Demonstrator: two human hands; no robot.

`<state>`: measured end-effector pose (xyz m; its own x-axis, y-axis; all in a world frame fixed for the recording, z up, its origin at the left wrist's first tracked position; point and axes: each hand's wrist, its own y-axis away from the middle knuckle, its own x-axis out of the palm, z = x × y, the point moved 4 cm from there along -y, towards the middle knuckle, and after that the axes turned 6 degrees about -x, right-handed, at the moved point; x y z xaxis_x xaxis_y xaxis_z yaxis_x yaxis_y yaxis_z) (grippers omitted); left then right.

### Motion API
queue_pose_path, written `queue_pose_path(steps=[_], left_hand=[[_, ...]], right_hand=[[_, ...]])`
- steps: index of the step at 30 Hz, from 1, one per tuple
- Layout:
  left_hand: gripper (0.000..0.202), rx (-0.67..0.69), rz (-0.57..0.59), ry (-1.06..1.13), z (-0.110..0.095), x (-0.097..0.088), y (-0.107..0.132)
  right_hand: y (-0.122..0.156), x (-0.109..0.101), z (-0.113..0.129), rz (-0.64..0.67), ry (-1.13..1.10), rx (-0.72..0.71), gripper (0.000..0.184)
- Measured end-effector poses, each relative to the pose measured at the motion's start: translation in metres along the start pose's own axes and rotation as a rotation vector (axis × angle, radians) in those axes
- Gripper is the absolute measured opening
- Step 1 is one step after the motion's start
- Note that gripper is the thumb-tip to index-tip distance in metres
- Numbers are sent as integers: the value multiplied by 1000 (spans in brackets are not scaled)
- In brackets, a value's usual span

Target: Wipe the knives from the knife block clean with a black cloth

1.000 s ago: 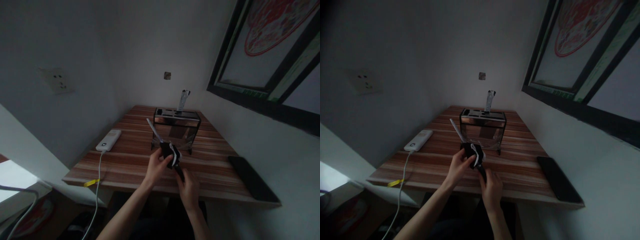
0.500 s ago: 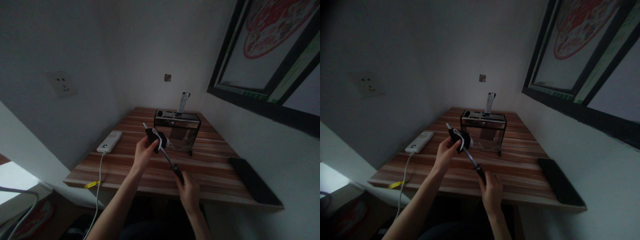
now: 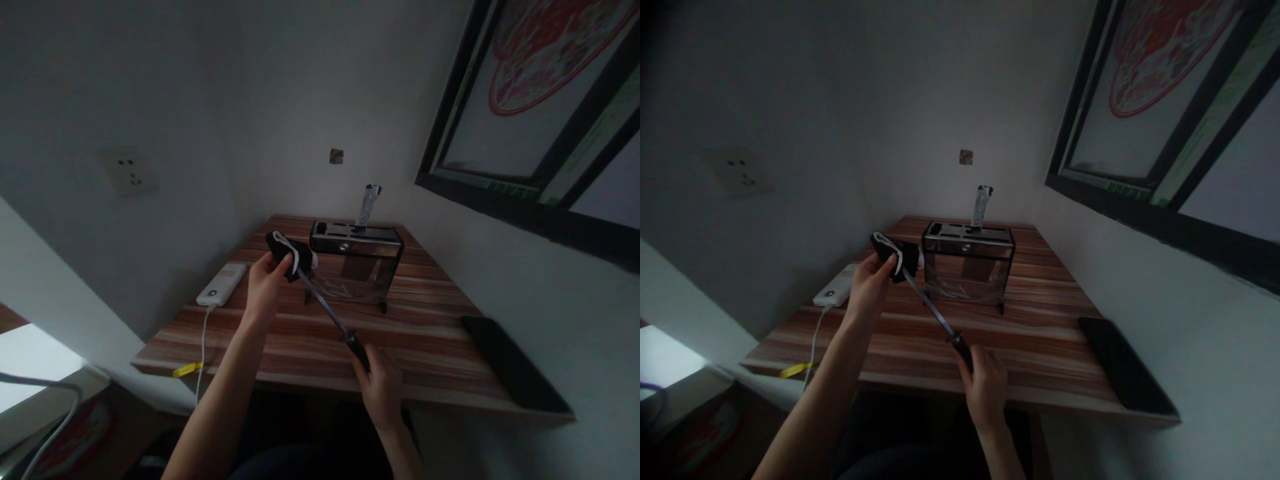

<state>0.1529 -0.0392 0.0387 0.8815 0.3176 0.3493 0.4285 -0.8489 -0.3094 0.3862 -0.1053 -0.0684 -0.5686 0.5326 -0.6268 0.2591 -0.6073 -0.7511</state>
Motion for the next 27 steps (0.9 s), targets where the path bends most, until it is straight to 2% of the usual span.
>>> queue_pose_path(steps=[5, 12, 17, 22, 27], left_hand=[[31, 27, -2, 33, -2, 0, -4], [33, -52, 44, 1, -1, 4, -3], [30, -77, 96, -57, 4, 18, 15], [29, -166, 184, -73, 23, 35, 39], [29, -220, 240, -104, 39, 42, 54]], right_hand=[[1, 0, 0, -18, 19, -15, 36], [1, -1, -2, -17, 82, -24, 39], [2, 2, -5, -3, 84, 8, 40], [4, 3, -7, -5, 81, 29, 39], [5, 3, -7, -9, 83, 45, 37]])
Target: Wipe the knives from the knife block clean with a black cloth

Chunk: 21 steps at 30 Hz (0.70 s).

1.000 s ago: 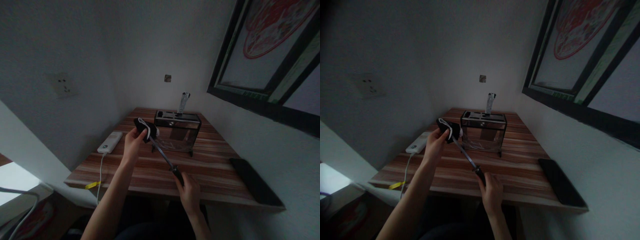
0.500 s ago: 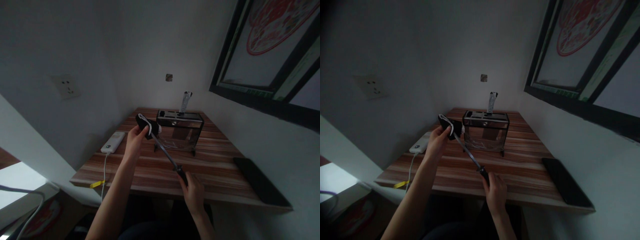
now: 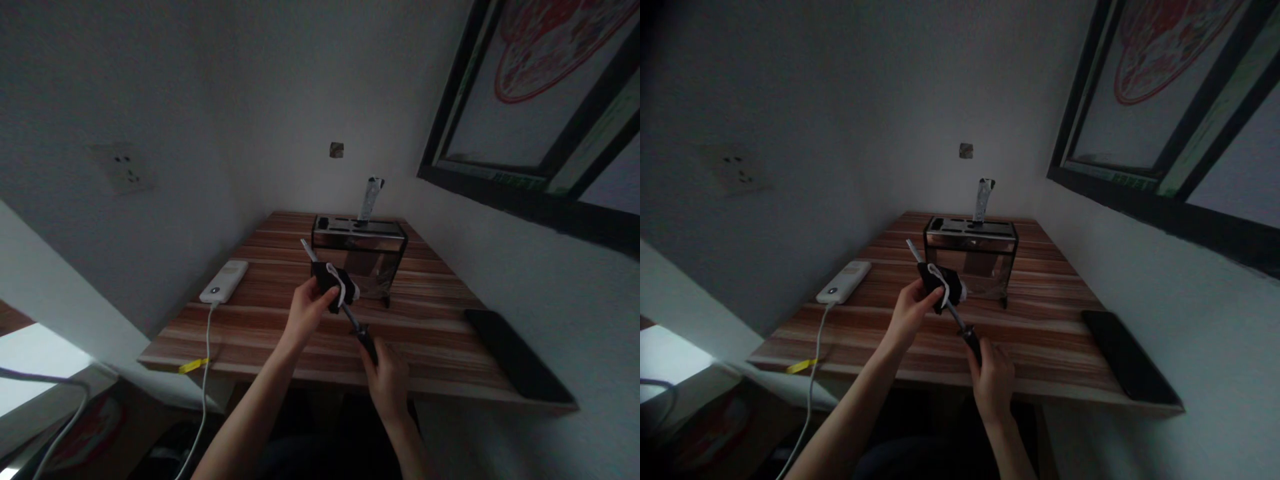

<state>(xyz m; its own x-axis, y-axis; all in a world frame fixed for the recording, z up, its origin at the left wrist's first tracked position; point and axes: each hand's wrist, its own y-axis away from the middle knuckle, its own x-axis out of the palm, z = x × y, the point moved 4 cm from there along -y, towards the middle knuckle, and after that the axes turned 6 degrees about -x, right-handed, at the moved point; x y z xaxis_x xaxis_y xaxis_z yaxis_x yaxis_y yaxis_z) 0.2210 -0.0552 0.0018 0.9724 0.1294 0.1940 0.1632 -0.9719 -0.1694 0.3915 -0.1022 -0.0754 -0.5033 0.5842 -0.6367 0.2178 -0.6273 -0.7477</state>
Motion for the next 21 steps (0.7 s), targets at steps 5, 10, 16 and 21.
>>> queue_pose_path(steps=[5, 10, 16, 21], left_hand=[[29, -17, 38, -71, 11, 7, 6], [29, -27, 90, -131, 25, 17, 17], [30, -40, 109, -112, 43, 27, 34], [30, -40, 105, -120, 44, 26, 34]], right_hand=[[-1, 0, 0, 17, -52, 19, 34], [0, 0, -1, 20, -60, 37, 34], [-1, -1, -1, 22, -65, 35, 35], [0, 0, -1, 32, -44, 26, 37]])
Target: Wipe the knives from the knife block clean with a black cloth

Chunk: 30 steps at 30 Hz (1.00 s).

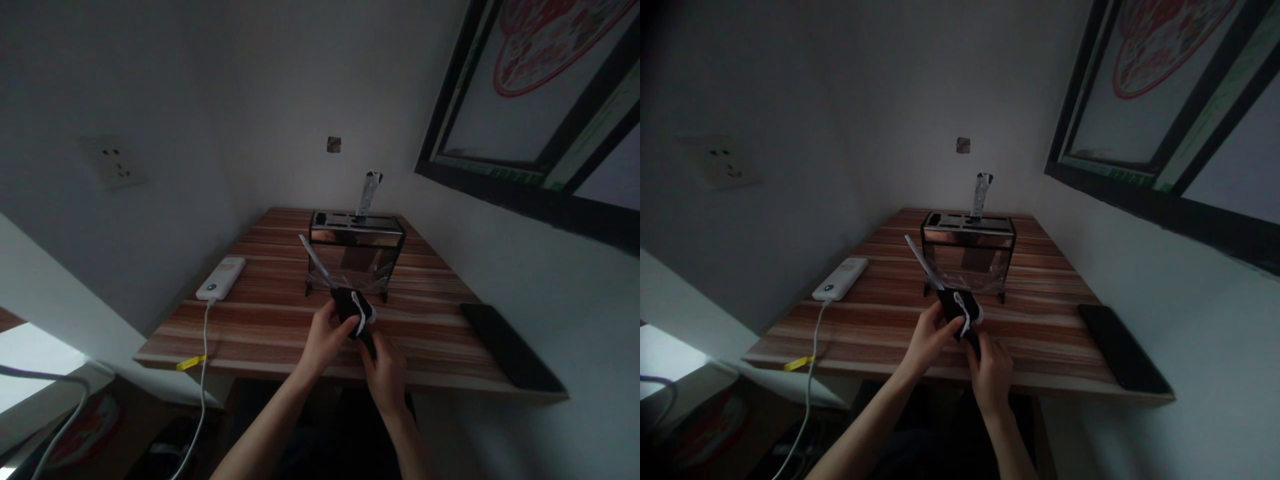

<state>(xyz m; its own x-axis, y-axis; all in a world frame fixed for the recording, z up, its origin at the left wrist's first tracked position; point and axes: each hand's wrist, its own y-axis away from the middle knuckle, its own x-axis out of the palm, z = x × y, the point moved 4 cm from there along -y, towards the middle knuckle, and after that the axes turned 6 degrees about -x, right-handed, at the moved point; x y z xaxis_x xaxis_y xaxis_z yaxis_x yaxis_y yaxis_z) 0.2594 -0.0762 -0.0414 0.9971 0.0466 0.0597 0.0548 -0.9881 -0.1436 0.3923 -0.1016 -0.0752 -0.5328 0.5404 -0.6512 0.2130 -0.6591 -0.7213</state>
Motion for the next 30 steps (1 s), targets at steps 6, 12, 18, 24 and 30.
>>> queue_pose_path(steps=[6, 12, 18, 24, 30], left_hand=[[28, 22, -57, -16, -1, -1, 1], [27, 50, -92, 9, -9, 2, 6], [24, 46, -135, 70, -10, 2, 6], [26, 45, -137, 103, -12, -4, 0], [25, 86, -172, 99, -19, -18, -7]], right_hand=[[0, -1, 1, -2, -5, 1, 37], [0, 0, 1, -10, -13, -2, 32], [0, 0, 2, -13, -38, -15, 32], [-1, 0, 3, -29, -46, -26, 31], [0, 2, 2, -36, -62, -26, 30]])
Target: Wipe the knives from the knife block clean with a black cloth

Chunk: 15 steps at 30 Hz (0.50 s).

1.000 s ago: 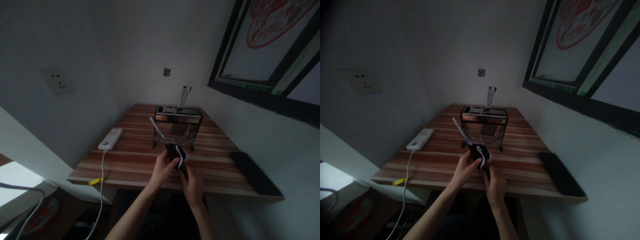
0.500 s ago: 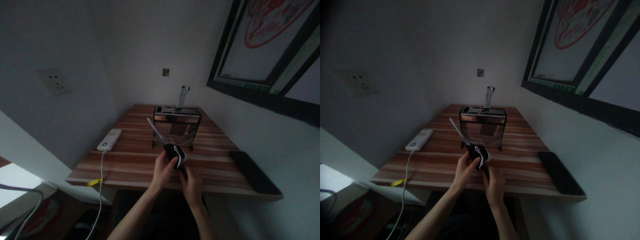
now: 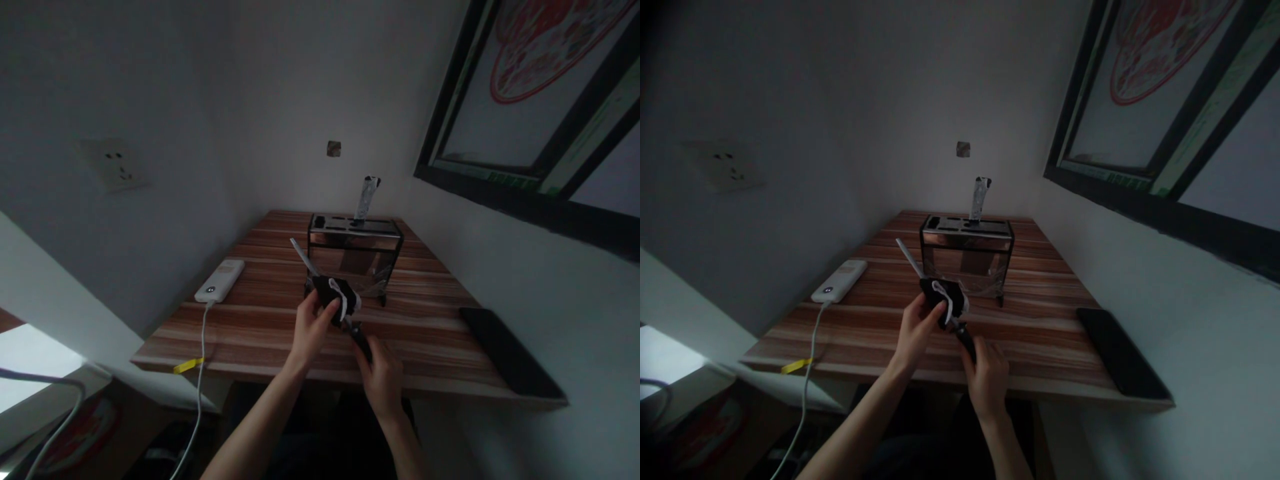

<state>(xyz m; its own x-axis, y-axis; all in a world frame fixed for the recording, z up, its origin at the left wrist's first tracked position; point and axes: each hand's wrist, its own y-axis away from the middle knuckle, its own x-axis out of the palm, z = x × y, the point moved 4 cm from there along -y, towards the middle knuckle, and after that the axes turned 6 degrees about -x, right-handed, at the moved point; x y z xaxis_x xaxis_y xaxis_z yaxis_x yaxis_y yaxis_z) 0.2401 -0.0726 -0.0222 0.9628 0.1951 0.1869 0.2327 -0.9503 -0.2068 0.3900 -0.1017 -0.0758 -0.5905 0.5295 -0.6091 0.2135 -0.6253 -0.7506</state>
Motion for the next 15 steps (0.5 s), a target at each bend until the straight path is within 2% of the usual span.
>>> queue_pose_path(steps=[15], left_hand=[[27, 110, -106, 77, -35, -26, -33]], right_hand=[[-1, -2, 3, -8, 38, -43, 33]])
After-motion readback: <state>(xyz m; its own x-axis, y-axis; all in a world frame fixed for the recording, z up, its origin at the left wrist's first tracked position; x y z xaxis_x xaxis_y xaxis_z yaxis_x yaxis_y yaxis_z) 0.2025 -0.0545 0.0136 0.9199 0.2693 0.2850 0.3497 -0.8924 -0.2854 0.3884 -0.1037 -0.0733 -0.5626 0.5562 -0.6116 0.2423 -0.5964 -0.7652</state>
